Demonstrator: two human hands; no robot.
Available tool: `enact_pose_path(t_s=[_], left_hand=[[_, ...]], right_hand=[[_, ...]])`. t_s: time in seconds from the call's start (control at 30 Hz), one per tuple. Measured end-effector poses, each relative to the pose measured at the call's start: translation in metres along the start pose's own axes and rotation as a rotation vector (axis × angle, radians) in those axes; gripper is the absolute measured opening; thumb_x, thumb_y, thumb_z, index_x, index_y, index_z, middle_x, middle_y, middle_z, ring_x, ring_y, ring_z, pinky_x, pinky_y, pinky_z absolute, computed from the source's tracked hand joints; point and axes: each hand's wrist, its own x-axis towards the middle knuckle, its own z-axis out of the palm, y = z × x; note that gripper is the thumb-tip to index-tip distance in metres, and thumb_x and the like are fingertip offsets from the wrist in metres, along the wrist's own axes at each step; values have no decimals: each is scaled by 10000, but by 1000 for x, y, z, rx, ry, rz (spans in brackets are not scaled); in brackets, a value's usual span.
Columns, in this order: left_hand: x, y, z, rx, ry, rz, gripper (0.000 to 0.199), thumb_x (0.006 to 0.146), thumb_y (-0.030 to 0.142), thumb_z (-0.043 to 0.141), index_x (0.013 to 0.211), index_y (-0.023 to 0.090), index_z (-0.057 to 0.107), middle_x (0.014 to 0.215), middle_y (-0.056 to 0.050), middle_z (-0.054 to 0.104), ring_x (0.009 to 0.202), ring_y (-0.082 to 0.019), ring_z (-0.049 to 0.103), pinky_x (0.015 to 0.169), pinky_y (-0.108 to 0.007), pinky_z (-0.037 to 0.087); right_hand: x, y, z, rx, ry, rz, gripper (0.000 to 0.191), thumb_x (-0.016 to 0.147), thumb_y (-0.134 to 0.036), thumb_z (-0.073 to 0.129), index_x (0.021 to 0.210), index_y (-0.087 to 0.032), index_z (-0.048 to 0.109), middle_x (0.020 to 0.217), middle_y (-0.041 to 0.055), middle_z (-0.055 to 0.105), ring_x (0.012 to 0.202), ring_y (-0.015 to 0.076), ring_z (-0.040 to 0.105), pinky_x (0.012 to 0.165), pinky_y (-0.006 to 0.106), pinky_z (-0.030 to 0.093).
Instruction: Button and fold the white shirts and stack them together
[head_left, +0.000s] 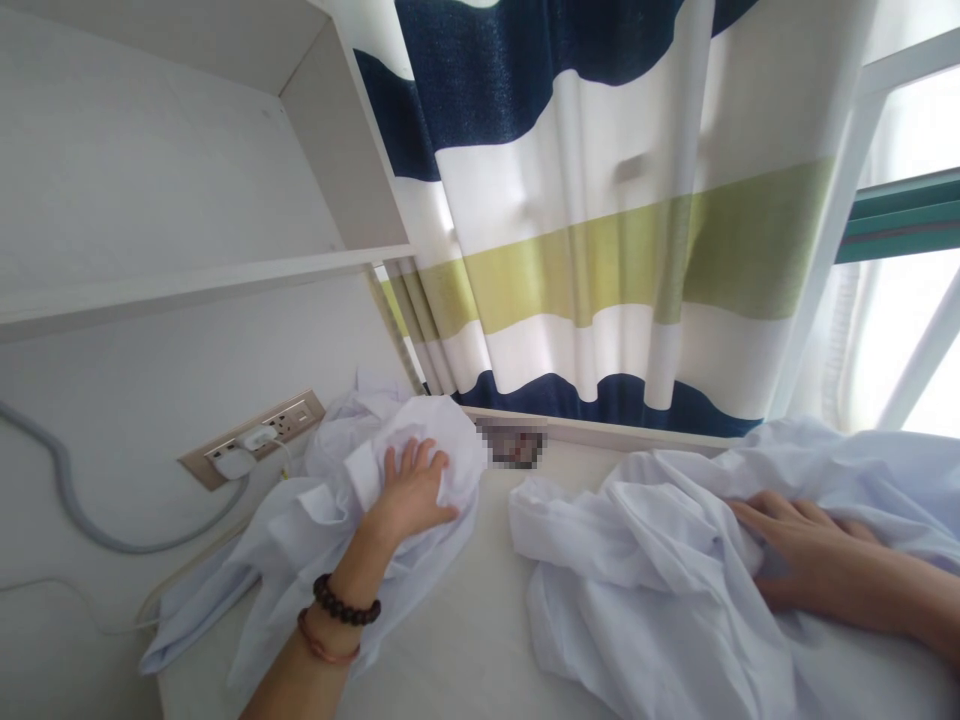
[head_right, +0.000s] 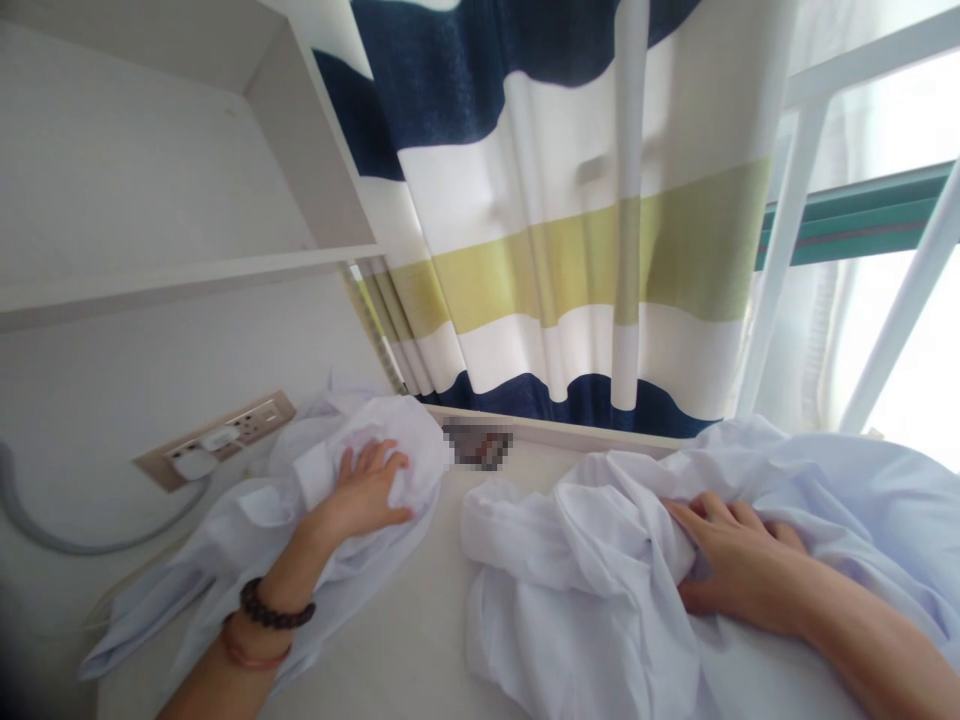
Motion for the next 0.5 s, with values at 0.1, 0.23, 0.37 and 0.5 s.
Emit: enact_pose_path(t_s=[0.1, 0.23, 0.37, 0.5], left_hand=[[18, -20, 19, 26, -51, -58, 770, 690, 196, 694, 1397, 187, 389, 1470, -179, 370, 1330, -379, 372, 1091, -632, 164], [42, -46, 34, 58, -25, -98, 622, 789, 59, 535, 1384, 201, 422, 1461, -160, 406, 1318, -289, 427, 1111, -506, 240], [59, -57, 35, 76, 41, -163, 574, 797, 28, 500, 1356, 153, 463, 1453, -199, 408, 1353, -315, 375, 1108, -495, 245], [65, -45, 24, 44, 69, -119, 493, 801, 100, 552, 1288, 170, 531, 1405, -162, 474, 1336, -322, 386, 1090, -464, 284]], right_hand=[[-3, -4, -4, 2, -2, -2, 577, 602, -459, 670, 1172, -378, 637, 1201, 127, 609, 1140, 453, 509, 918, 631, 341], [-6, -10, -10, -22, -29, 8, 601, 626, -440, 634, 1220, -349, 611, 1205, 119, 600, 1153, 432, 505, 939, 609, 338], [-7, -17, -14, -48, -44, 20, 673, 617, -428, 635, 1282, -353, 562, 1219, 100, 591, 1166, 423, 493, 945, 607, 332], [-10, -24, -21, -73, -96, 46, 687, 642, -416, 612, 1319, -325, 535, 1259, 111, 556, 1186, 404, 468, 973, 582, 305]])
